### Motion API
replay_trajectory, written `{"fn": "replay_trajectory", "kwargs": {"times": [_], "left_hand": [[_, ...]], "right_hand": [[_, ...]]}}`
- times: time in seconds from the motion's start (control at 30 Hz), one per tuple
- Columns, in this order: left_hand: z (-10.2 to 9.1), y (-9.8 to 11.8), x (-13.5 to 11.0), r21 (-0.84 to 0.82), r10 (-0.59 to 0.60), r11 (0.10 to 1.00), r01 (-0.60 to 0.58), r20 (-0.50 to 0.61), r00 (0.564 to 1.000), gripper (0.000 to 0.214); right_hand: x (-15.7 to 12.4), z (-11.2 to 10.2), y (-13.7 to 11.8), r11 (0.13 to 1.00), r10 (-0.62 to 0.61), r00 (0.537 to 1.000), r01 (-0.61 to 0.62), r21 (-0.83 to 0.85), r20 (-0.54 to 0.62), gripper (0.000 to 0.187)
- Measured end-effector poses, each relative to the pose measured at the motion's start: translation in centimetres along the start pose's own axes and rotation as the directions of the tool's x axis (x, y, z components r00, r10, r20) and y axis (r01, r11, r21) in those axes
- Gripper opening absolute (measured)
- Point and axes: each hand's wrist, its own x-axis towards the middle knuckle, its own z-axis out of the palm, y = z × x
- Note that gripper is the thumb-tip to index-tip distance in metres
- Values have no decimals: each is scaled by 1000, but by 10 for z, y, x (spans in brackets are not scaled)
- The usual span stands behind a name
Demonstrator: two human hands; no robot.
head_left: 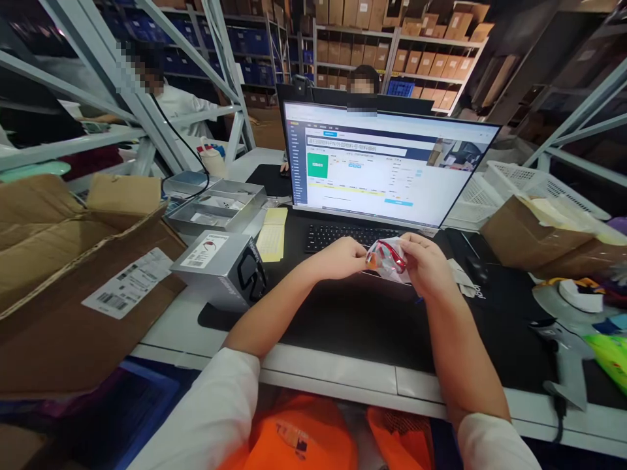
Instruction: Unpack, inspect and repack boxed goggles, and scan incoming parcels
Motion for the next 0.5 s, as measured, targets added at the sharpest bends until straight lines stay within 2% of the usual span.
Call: {"fn": "replay_trajectory", "kwargs": {"times": [0.07,0.2,0.3,0.43,0.5], "left_hand": [[-3,2,-3,12,31,999,-32,79,996,39],[-6,4,-3,48,103,993,-109,111,988,38],[-9,5,-2,21,79,997,-80,62,995,34],[-16,8,-8,-76,-9,997,7,-36,999,28],[-19,10,-11,-99,-24,995,17,-74,997,29]], "right_hand": [[-1,2,1,999,39,999,-39,12,2,30],[2,2,3,995,71,997,-70,71,-6,28],[7,0,8,989,71,997,-72,128,13,25],[13,0,16,989,96,992,-104,101,82,25],[13,4,20,993,44,998,-48,110,37,27]]}}
